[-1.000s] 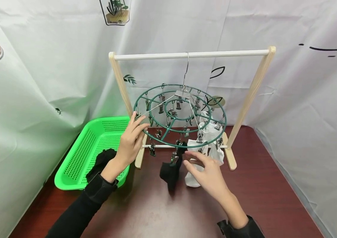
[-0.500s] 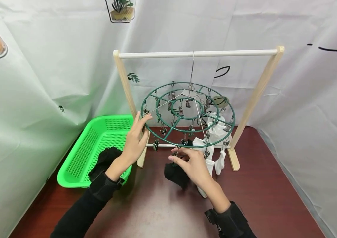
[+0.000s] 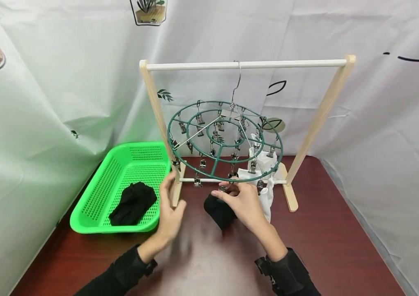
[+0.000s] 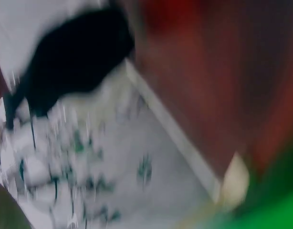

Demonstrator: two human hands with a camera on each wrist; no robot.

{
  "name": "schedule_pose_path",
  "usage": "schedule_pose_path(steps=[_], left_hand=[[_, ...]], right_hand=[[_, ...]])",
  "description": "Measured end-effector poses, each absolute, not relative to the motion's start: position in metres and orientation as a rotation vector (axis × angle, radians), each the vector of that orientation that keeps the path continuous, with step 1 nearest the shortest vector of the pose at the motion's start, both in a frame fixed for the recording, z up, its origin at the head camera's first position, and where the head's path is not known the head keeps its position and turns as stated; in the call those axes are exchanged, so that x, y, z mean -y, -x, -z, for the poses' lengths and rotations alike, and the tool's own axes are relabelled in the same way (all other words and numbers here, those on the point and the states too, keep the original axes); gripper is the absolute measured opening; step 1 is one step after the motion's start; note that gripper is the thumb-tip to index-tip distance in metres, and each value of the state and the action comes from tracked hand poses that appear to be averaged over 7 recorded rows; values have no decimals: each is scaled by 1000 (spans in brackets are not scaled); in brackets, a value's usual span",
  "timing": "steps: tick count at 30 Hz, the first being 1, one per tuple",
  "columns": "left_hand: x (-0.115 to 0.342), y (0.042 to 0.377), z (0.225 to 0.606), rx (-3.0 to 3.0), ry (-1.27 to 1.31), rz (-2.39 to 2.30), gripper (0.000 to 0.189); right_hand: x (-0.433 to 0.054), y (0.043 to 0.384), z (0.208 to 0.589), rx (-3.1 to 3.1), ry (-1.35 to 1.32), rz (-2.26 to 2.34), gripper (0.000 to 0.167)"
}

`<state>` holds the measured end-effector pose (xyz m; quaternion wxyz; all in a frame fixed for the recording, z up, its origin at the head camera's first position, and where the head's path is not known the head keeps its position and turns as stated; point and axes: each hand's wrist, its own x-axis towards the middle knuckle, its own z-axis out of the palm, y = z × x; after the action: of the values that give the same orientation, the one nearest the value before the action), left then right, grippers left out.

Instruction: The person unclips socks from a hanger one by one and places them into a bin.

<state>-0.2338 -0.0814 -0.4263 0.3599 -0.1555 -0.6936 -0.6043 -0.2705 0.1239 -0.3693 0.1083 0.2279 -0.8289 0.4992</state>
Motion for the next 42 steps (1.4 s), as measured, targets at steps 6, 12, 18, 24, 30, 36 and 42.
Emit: schedule_pose_path(steps=[6,12,18,24,30,36,42], left_hand=[[56,219,454,1960,274,2304,75],[48,228,457,2136,212,2553,61],[50,228,462,2131,252,2584,37],[54,224,466,2223,311,2510,32],[57,216,470,2308,368,2491,33],[59,214,469,2301,386,2480,33],[64,211,469,2343,381,2332,33]], right_hand=[[-118,270,366,2383,-714,-1442,27],[-114,270,368,2382,-711,-1492,26],[-115,273,373,2486,-709,-1397,25],[-116,277,375,2571,-735,-1330,34],[-115,282,376,2505,-846,-1371,24],[-116,283,377,2492,-847,-1349,25],[-119,281,376,2435,-814,-1391,29]])
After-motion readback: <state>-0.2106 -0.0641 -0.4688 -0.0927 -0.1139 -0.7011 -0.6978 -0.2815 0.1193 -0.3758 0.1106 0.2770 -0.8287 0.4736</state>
